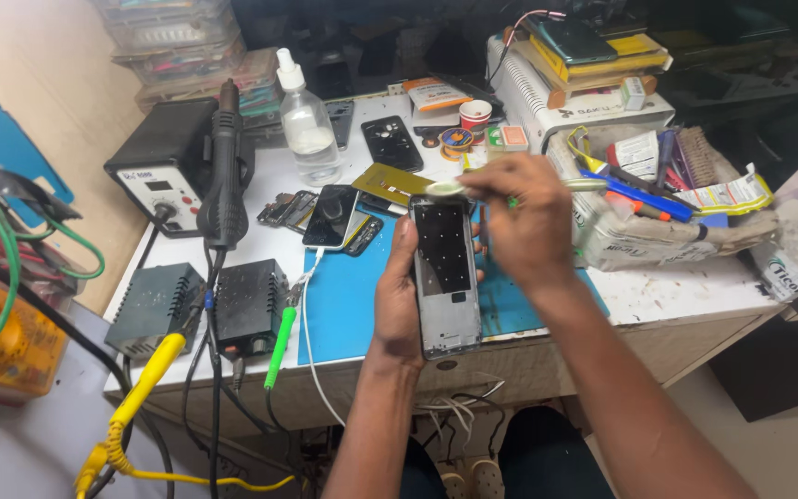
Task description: The person disassembles a mobile phone using a screwdriver to remove internal screws and cleans the internal circuit board components with a small brush.
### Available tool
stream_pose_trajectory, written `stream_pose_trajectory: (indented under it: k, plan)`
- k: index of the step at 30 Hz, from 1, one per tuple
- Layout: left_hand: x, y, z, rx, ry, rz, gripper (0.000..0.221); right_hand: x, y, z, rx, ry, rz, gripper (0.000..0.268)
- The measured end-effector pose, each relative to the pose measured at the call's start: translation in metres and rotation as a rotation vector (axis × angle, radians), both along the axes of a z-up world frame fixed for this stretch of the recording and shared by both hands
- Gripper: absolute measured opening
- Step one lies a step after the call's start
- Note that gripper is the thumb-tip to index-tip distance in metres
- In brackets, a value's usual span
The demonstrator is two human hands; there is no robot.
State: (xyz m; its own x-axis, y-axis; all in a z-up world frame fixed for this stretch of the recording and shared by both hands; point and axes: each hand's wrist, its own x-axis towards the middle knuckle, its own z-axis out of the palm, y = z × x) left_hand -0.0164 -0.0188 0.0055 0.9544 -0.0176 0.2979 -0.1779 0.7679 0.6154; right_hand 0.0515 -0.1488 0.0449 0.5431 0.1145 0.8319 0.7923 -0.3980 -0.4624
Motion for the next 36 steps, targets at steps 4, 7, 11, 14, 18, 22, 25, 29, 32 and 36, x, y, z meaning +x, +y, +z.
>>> stream_pose_trajectory:
  k: [4,7,11,14,18,22,25,29,32,36]
  plan:
    - [0.003,-0.003,0.002,-0.098,-0.017,-0.049,0.042,-0.009,0.003,0.006,-0.03,-0.047,-0.007,0.028]
    - [0.001,0.004,0.007,-0.147,-0.042,-0.114,0.05,-0.01,-0.005,0.018,-0.035,-0.032,-0.001,0.03]
    - [0.007,0.028,0.019,0.048,0.015,-0.016,0.061,0.007,-0.021,0.028,0.036,0.051,0.061,0.03]
    - [0.016,0.028,0.017,0.036,0.009,-0.107,0.059,0.01,-0.019,0.016,0.03,0.058,0.11,0.032]
    - [0.038,0.033,0.018,-0.087,0.045,-0.201,0.055,-0.01,-0.001,0.016,-0.202,-0.166,0.153,0.031]
    - [0.051,0.047,0.013,-0.13,-0.031,-0.389,0.051,-0.002,-0.002,0.042,-0.387,-0.31,0.259,0.034]
    - [0.06,0.045,0.0,0.075,0.099,-0.341,0.054,0.022,-0.01,0.048,-0.417,-0.272,0.242,0.027]
    - [0.074,0.048,-0.014,-0.217,0.004,-0.526,0.047,0.03,-0.002,0.036,-0.639,-0.442,0.617,0.023]
    - [0.077,0.049,-0.021,-0.154,-0.012,-0.462,0.048,0.026,0.0,0.04,-0.661,-0.505,0.601,0.019]
    - [0.076,0.043,-0.012,0.024,0.058,-0.366,0.057,0.031,-0.001,0.054,-0.619,-0.405,0.316,0.026]
